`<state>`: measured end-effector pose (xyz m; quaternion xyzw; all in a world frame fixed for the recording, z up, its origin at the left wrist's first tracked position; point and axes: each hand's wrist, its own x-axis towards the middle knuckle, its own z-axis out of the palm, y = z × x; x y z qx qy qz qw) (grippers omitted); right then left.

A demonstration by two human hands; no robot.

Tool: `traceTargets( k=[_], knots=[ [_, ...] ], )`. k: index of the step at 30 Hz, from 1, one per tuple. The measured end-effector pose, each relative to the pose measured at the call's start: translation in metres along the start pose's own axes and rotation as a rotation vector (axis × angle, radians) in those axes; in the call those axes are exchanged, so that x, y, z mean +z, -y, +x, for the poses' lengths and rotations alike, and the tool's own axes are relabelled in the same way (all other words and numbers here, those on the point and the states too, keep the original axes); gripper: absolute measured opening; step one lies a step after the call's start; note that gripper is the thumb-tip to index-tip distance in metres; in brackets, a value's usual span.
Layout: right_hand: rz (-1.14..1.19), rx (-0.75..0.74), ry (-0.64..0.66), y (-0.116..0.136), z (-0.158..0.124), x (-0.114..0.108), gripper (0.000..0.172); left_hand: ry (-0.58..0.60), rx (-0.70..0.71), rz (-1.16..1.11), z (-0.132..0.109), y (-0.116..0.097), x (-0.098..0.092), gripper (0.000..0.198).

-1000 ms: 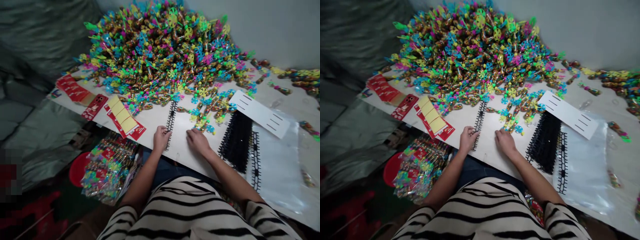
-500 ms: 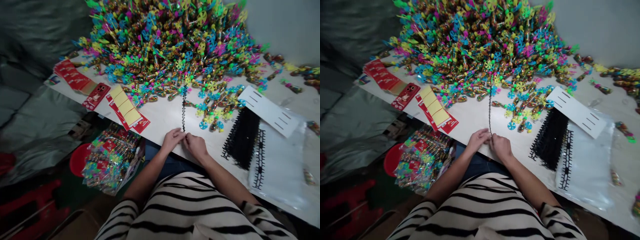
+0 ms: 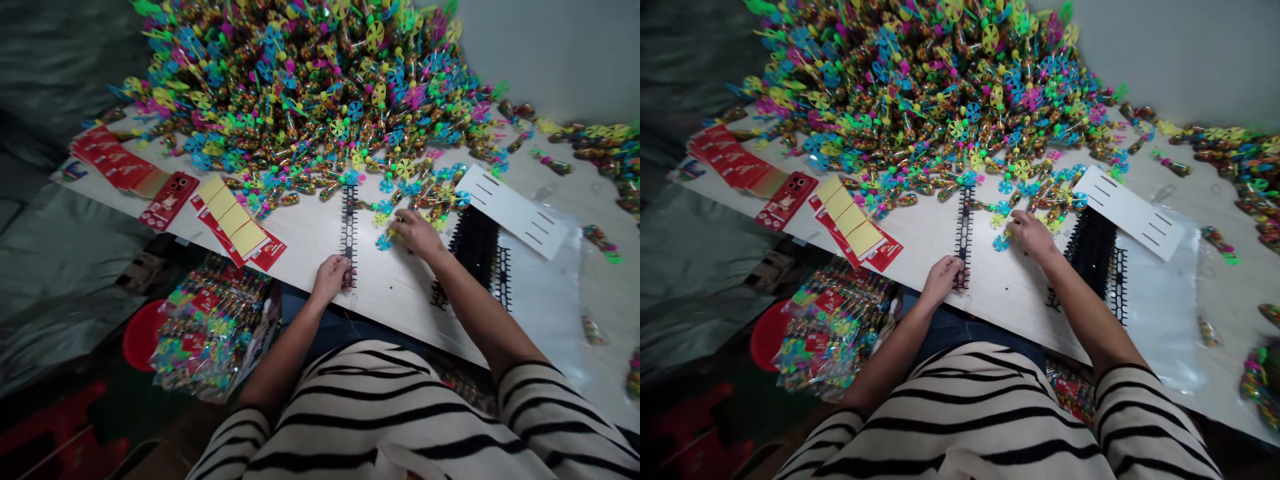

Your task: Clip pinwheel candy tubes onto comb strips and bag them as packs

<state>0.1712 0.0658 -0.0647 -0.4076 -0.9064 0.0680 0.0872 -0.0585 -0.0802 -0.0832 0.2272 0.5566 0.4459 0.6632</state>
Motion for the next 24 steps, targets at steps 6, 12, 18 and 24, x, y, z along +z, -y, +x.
traceTargets(
  k=[6, 12, 18, 24],
  knots=[
    [0.489, 0.063, -0.207, 0.052, -0.030, -0.011, 0.019, -0.087, 0.056, -0.005, 0.001, 0.003, 0.009, 0.036],
    [0.977, 0.217, -0.082, 0.120, -0.064, 0.032, 0.027, -0.128, 0.142, 0.003, 0.006, 0.007, 0.019, 0.030],
    [0.732, 0.046, -0.186, 0.126, -0.066, 0.035, 0.018, -0.194, 0.275, 0.117, 0.004, 0.015, 0.018, 0.024],
    [0.264, -0.082, -0.181, 0.138, -0.059, 0.029, 0.022, -0.303, 0.450, 0.244, 0.004, 0.012, 0.016, 0.022]
  ],
)
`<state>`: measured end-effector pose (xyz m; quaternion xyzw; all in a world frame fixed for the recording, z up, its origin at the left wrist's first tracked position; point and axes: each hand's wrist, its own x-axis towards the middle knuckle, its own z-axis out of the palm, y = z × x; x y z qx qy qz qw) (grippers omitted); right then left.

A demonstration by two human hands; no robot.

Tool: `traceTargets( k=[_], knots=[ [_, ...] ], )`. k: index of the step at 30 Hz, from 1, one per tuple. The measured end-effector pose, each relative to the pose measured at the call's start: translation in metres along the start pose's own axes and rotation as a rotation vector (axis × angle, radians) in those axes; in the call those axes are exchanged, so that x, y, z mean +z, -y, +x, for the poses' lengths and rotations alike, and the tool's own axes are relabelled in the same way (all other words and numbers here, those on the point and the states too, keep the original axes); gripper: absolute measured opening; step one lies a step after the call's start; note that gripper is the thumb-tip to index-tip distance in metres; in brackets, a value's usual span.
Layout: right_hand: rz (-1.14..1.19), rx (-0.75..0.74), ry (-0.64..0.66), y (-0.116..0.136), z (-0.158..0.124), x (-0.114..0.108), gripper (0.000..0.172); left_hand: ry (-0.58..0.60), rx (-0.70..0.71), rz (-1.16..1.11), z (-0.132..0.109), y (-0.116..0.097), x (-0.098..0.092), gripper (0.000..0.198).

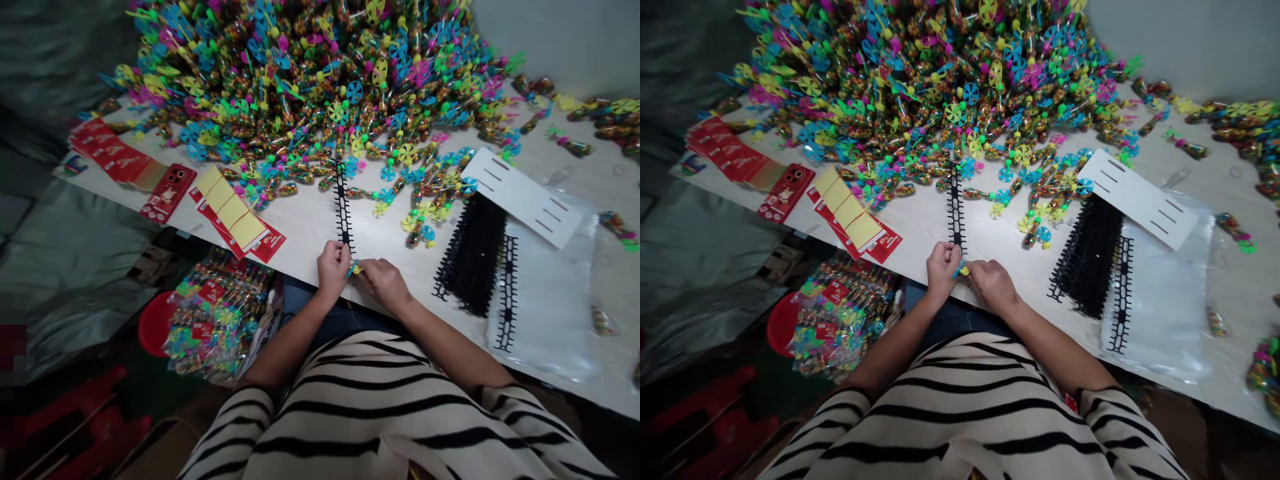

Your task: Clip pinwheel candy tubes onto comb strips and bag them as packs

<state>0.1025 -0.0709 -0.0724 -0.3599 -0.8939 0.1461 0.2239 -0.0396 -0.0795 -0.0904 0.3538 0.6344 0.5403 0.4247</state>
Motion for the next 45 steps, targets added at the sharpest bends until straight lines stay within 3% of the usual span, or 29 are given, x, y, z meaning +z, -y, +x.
traceTargets(
  k=[4, 7, 10, 12, 14, 17, 19, 22, 28, 33, 35, 39, 41, 43, 45],
  knots=[
    [0.064, -0.063, 0.030, -0.004, 0.000, -0.006, 0.020, 0.105, -0.074, -0.038, -0.003, -0.006, -0.001, 0.026],
    [0.191, 0.003, -0.023, -0.018, -0.005, -0.027, 0.013, 0.248, -0.060, 0.008, 0.006, -0.015, -0.004, 0.033],
    [0.264, 0.081, -0.134, -0.031, -0.015, -0.052, 0.013, 0.253, 0.134, 0.260, 0.039, -0.024, 0.002, 0.026],
    [0.266, 0.098, -0.205, -0.035, -0.022, -0.063, 0.013, 0.211, 0.296, 0.491, 0.070, -0.027, 0.016, 0.018],
    [0.244, 0.110, -0.244, -0.036, -0.028, -0.068, 0.012, 0.221, 0.418, 0.684, 0.102, -0.027, 0.036, 0.028],
    [0.214, 0.132, -0.235, -0.035, -0.033, -0.065, 0.013, 0.257, 0.492, 0.884, 0.136, -0.024, 0.058, 0.029],
    [0.200, 0.166, -0.244, -0.035, -0.033, -0.059, 0.015, 0.285, 0.496, 0.961, 0.144, -0.022, 0.057, 0.024],
    [0.216, 0.182, -0.299, -0.035, -0.029, -0.051, 0.016, 0.218, 0.442, 0.968, 0.135, -0.020, 0.029, 0.020],
    [0.264, 0.112, -0.337, -0.024, -0.001, -0.035, 0.010, -0.052, 0.198, 0.764, 0.083, -0.004, -0.045, 0.023],
    [0.369, -0.023, -0.410, -0.001, 0.006, -0.034, 0.019, -0.201, 0.047, 0.863, 0.064, -0.002, -0.067, 0.019],
    [0.412, -0.033, -0.398, 0.008, 0.004, -0.036, 0.022, -0.145, 0.056, 0.949, 0.063, -0.012, -0.066, 0.014],
    [0.379, -0.036, -0.308, 0.019, 0.002, -0.039, 0.017, 0.253, 0.204, 0.914, 0.058, -0.032, -0.054, 0.014],
    [0.319, -0.001, -0.363, 0.019, 0.001, -0.044, 0.015, 0.398, 0.222, 0.824, 0.057, -0.035, -0.049, 0.016],
    [0.280, 0.041, -0.455, 0.017, -0.001, -0.052, 0.016, 0.426, 0.164, 0.773, 0.058, -0.034, -0.048, 0.017],
    [0.261, 0.070, -0.507, 0.013, -0.003, -0.062, 0.018, 0.331, 0.081, 0.755, 0.061, -0.030, -0.053, 0.013]
  ],
)
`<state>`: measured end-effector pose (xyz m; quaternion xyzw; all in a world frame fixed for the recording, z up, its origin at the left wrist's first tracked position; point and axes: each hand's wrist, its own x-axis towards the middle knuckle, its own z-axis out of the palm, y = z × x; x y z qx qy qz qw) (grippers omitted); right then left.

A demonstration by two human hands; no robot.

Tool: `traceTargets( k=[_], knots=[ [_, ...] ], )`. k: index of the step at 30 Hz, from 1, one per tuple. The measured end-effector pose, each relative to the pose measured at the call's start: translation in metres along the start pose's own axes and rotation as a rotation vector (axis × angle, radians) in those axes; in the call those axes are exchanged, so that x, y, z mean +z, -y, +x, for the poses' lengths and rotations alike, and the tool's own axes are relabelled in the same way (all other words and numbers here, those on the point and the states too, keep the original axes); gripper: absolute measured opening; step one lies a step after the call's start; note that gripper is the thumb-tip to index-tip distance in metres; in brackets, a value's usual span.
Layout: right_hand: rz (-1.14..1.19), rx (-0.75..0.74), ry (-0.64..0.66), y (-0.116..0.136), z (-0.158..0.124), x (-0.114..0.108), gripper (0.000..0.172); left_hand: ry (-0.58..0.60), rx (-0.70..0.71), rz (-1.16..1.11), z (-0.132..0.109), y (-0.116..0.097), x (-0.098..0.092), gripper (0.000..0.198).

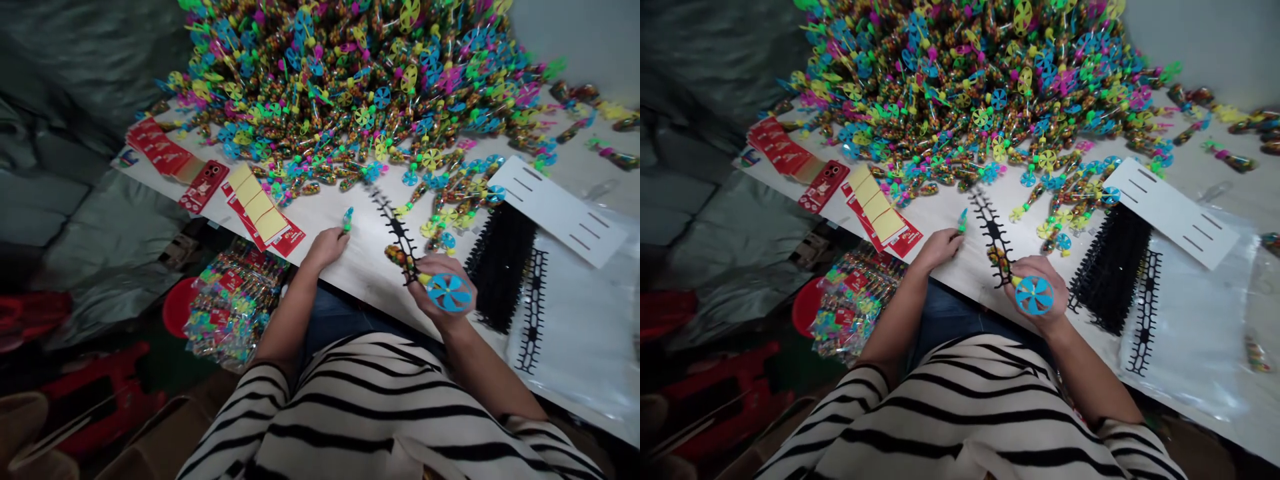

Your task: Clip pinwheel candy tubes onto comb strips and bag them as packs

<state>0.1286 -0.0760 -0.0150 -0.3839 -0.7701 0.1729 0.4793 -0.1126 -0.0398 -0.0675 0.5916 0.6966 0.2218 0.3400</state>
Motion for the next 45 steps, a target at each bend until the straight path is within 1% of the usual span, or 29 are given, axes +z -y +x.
traceTargets(
  k=[2, 3, 4, 5, 7, 8, 10, 12, 15, 19, 20, 22, 24, 26, 30, 33, 35, 37, 40, 42, 45],
  knots=[
    [-0.033, 0.029, -0.032, -0.004, 0.003, -0.009, 0.018, -0.091, -0.083, -0.088, 0.000, 0.007, -0.003, 0.006],
    [-0.057, 0.041, -0.048, -0.007, 0.004, -0.011, 0.018, -0.118, -0.099, -0.183, -0.001, 0.009, -0.004, 0.005],
    [-0.077, 0.046, -0.052, -0.011, 0.005, -0.011, 0.017, -0.115, -0.099, -0.313, -0.003, 0.009, -0.004, 0.009],
    [-0.089, 0.046, -0.036, -0.015, 0.005, -0.009, 0.016, -0.083, -0.088, -0.465, -0.005, 0.008, -0.004, 0.014],
    [-0.093, 0.038, 0.071, -0.023, 0.004, 0.002, 0.011, -0.002, -0.056, -0.747, -0.012, 0.004, -0.001, 0.022],
    [-0.089, 0.038, 0.143, -0.027, 0.002, 0.010, 0.009, 0.024, -0.043, -0.840, -0.015, 0.000, 0.003, 0.024],
    [-0.085, 0.055, 0.258, -0.032, -0.002, 0.026, 0.009, 0.043, -0.020, -0.909, -0.024, -0.005, 0.011, 0.026],
    [-0.091, 0.074, 0.309, -0.036, -0.007, 0.040, 0.010, 0.066, 0.020, -0.888, -0.031, -0.007, 0.020, 0.024],
    [-0.091, 0.083, 0.323, -0.039, -0.010, 0.051, 0.008, 0.102, 0.085, -0.851, -0.039, -0.004, 0.031, 0.024],
    [-0.104, 0.093, 0.332, -0.040, -0.011, 0.052, 0.006, 0.038, 0.093, -0.835, -0.044, 0.001, 0.042, 0.038],
    [-0.112, 0.104, 0.328, -0.041, -0.011, 0.051, 0.006, 0.021, 0.099, -0.810, -0.044, 0.001, 0.044, 0.038],
    [-0.118, 0.128, 0.326, -0.041, -0.012, 0.049, 0.007, 0.000, 0.129, -0.733, -0.045, 0.000, 0.047, 0.032],
    [-0.116, 0.136, 0.333, -0.041, -0.014, 0.048, 0.007, -0.017, 0.167, -0.654, -0.046, -0.001, 0.047, 0.025],
    [-0.112, 0.128, 0.342, -0.041, -0.016, 0.045, 0.007, -0.018, 0.209, -0.592, -0.047, -0.002, 0.046, 0.025],
    [-0.148, 0.134, 0.351, -0.041, -0.017, 0.042, 0.007, 0.016, 0.282, -0.511, -0.050, 0.001, 0.045, 0.030],
    [-0.196, 0.150, 0.335, -0.040, -0.018, 0.042, 0.007, 0.021, 0.381, -0.438, -0.051, 0.005, 0.049, 0.034],
    [-0.207, 0.124, 0.334, -0.039, -0.017, 0.042, 0.009, -0.014, 0.457, -0.372, -0.051, 0.008, 0.052, 0.034],
    [-0.224, 0.067, 0.351, -0.037, -0.017, 0.043, 0.008, -0.045, 0.535, -0.306, -0.051, 0.011, 0.054, 0.034],
    [-0.268, -0.007, 0.383, -0.035, -0.015, 0.044, 0.008, -0.051, 0.642, -0.235, -0.051, 0.012, 0.053, 0.036],
    [-0.267, -0.017, 0.402, -0.035, -0.013, 0.046, 0.009, -0.050, 0.666, -0.221, -0.051, 0.012, 0.050, 0.036],
    [-0.227, 0.003, 0.434, -0.036, -0.014, 0.046, 0.009, -0.013, 0.647, -0.233, -0.051, 0.011, 0.046, 0.036]
  ],
)
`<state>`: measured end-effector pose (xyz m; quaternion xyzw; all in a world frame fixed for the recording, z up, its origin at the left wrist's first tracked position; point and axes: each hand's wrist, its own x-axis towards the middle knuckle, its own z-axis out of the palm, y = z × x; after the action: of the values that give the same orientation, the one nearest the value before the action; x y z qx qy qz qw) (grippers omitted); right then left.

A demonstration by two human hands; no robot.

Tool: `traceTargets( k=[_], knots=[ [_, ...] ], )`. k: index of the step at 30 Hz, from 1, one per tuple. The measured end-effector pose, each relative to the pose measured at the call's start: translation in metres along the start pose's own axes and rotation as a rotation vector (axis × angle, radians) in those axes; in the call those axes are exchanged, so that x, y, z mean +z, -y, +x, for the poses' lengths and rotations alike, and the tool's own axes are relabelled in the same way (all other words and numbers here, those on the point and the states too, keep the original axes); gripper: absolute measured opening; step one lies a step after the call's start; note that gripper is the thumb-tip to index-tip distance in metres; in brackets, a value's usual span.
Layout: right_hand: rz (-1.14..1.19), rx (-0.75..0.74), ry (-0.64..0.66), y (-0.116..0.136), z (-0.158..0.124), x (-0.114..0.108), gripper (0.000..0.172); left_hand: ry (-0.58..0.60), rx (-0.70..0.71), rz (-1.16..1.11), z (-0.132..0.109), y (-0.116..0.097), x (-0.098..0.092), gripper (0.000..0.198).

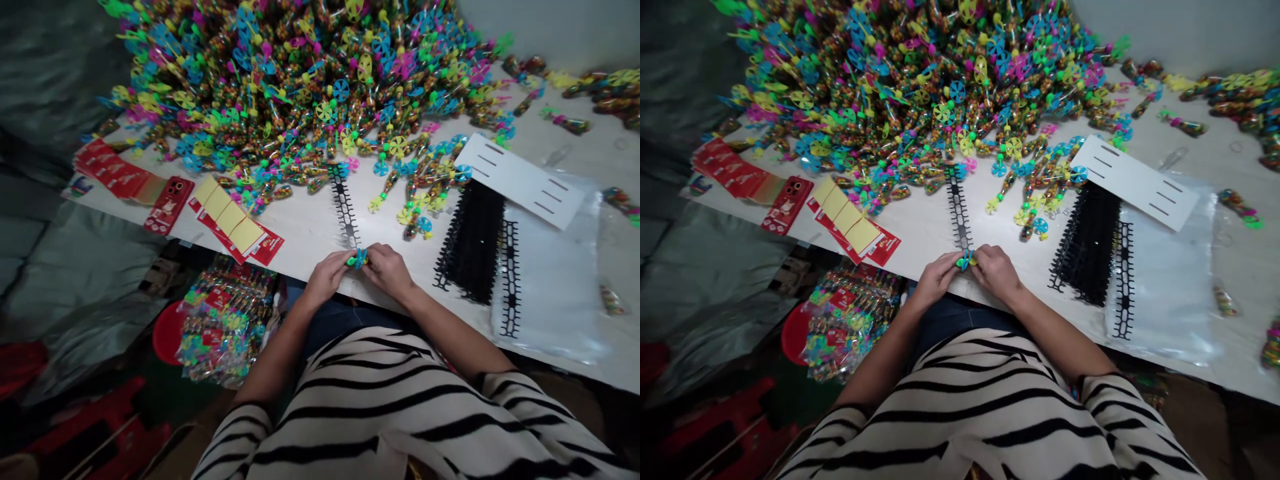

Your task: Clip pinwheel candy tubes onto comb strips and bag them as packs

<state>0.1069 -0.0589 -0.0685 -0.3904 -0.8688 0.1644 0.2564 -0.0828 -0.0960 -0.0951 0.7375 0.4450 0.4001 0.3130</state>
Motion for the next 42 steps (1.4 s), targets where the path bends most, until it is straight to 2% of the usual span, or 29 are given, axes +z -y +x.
traceTargets(
  k=[3, 5, 7, 9, 11, 14, 16, 20, 23, 25, 27, 29, 31, 34, 37, 40, 42],
  knots=[
    [0.110, 0.035, 0.010, -0.001, -0.006, 0.000, 0.009, 0.026, -0.064, -0.032, 0.000, -0.002, -0.002, 0.036],
    [0.212, 0.052, 0.022, -0.003, -0.013, -0.003, 0.019, 0.022, -0.105, -0.049, 0.000, -0.003, -0.002, 0.035],
    [0.301, 0.064, 0.061, -0.010, -0.019, -0.010, 0.024, 0.026, -0.125, -0.065, -0.001, -0.003, -0.004, 0.034],
    [0.342, 0.109, 0.089, -0.023, -0.024, -0.021, 0.021, 0.048, -0.129, -0.079, -0.001, -0.002, -0.007, 0.034],
    [0.318, 0.213, 0.045, -0.042, -0.027, -0.036, 0.019, 0.077, -0.127, -0.087, 0.001, -0.001, -0.012, 0.035],
    [0.195, 0.435, -0.105, -0.075, -0.029, -0.059, 0.022, 0.112, -0.131, -0.093, 0.006, 0.002, -0.017, 0.036],
    [0.117, 0.555, -0.140, -0.094, -0.029, -0.074, 0.024, 0.125, -0.140, -0.094, 0.009, 0.002, -0.019, 0.034],
    [0.022, 0.604, -0.049, -0.121, -0.028, -0.096, 0.025, 0.187, -0.167, -0.074, 0.011, -0.003, -0.028, 0.042],
    [-0.076, 0.606, -0.119, -0.141, -0.016, -0.109, 0.027, 0.232, -0.235, -0.081, 0.012, -0.003, -0.043, 0.052],
    [-0.181, 0.589, -0.171, -0.159, 0.000, -0.114, 0.030, 0.181, -0.312, -0.069, 0.017, 0.001, -0.055, 0.051],
    [-0.301, 0.545, -0.172, -0.180, 0.022, -0.116, 0.037, 0.061, -0.377, -0.015, 0.028, 0.004, -0.063, 0.044],
    [-0.399, 0.520, -0.100, -0.197, 0.045, -0.116, 0.040, -0.058, -0.391, 0.046, 0.046, 0.005, -0.066, 0.037],
    [-0.454, 0.520, 0.015, -0.204, 0.066, -0.116, 0.033, -0.122, -0.341, 0.088, 0.069, 0.001, -0.063, 0.033],
    [-0.506, 0.484, 0.086, -0.184, 0.082, -0.119, 0.019, -0.123, -0.168, 0.157, 0.104, -0.012, -0.049, 0.030],
    [-0.458, 0.359, 0.027, -0.130, 0.083, -0.117, 0.019, -0.076, 0.020, 0.282, 0.136, -0.027, -0.031, 0.029],
    [-0.124, 0.171, 0.069, -0.082, 0.081, -0.108, 0.023, 0.020, 0.106, 0.419, 0.157, -0.035, -0.018, 0.031],
    [0.127, 0.120, 0.144, -0.076, 0.087, -0.102, 0.027, 0.072, 0.111, 0.464, 0.161, -0.032, -0.018, 0.026]
  ],
)
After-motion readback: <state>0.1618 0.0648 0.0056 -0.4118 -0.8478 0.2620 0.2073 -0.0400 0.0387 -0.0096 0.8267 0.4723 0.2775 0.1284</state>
